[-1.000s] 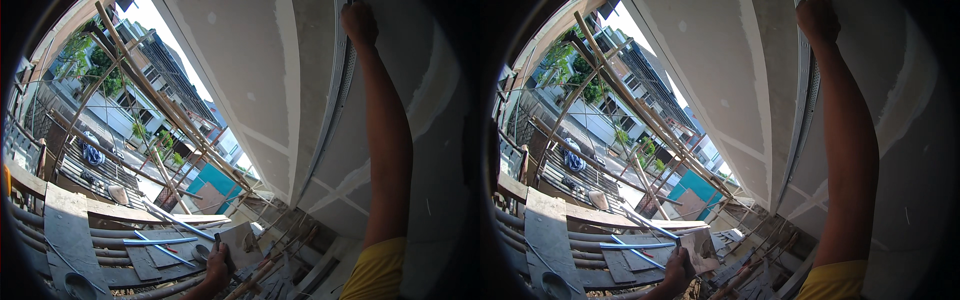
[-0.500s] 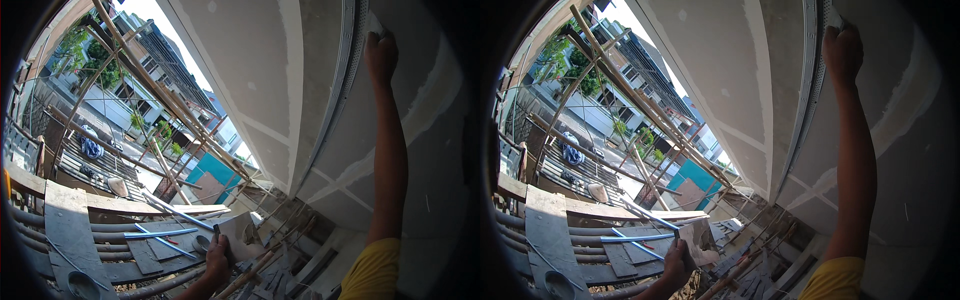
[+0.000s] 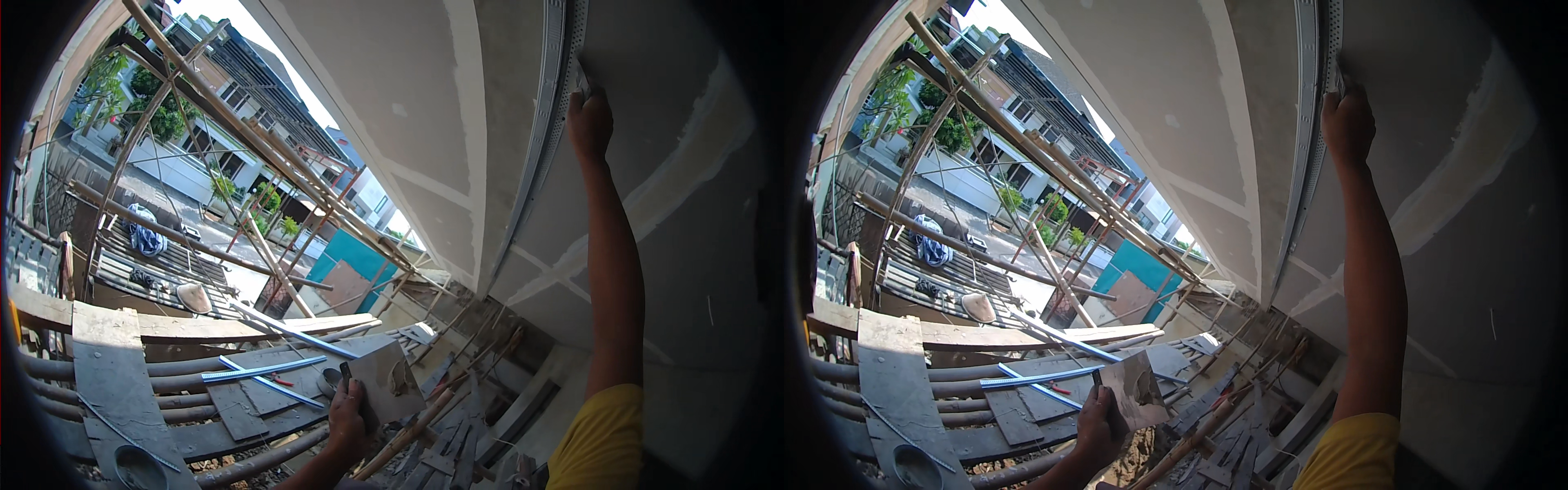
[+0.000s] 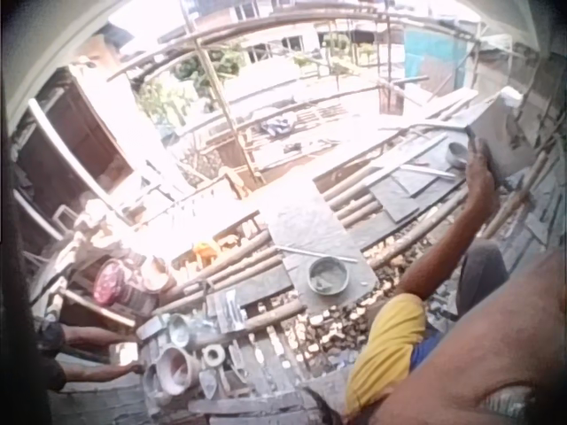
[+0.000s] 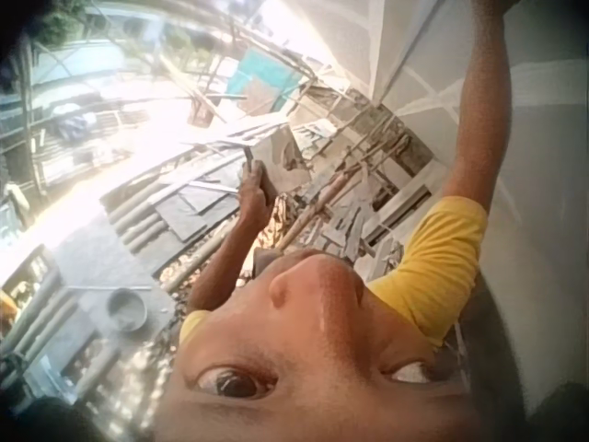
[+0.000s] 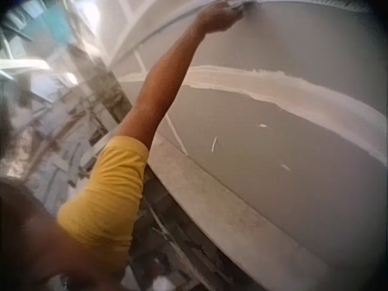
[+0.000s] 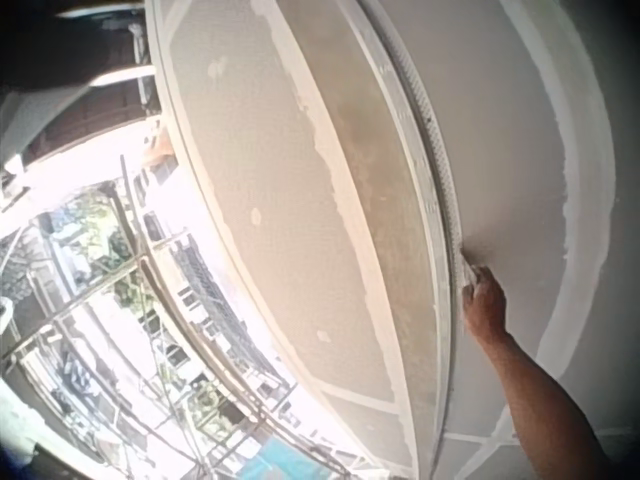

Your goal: The person applies plaster to a ceiling corner using a putty knife and a hawk, smoothing the material along the corner joint.

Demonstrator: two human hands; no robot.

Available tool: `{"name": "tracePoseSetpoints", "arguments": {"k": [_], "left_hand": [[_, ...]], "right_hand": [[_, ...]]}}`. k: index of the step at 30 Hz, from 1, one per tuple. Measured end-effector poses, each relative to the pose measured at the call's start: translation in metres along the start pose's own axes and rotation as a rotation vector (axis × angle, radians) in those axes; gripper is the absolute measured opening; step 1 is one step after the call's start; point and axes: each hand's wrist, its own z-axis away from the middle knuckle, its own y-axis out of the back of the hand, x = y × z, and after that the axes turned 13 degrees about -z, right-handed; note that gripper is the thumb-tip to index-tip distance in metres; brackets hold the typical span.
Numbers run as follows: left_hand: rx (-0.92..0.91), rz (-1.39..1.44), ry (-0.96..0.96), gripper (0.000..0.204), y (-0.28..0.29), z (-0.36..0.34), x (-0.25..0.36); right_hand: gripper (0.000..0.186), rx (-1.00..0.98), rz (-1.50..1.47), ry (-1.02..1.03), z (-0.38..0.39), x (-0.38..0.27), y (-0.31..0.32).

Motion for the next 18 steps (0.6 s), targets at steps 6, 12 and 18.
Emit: {"name": "tracePoseSetpoints", "arguments": {"k": [6, 12, 18], "left_hand": [[0.020, -0.067, 0.040, 0.030, 0.008, -0.010, -0.019], [0.076, -0.155, 0.072, 0.031, 0.006, -0.009, -0.019], [0.096, -0.133, 0.063, 0.033, 0.008, -0.013, -0.022]], "right_hand": [[0.038, -0.001, 0.029, 0.058, 0.005, 0.020, -0.014], [0.038, 0.008, 0.040, 0.066, 0.009, 0.022, -0.020], [0.035, -0.045, 0.077, 0.000, 0.025, 0.030, -0.031]]}}
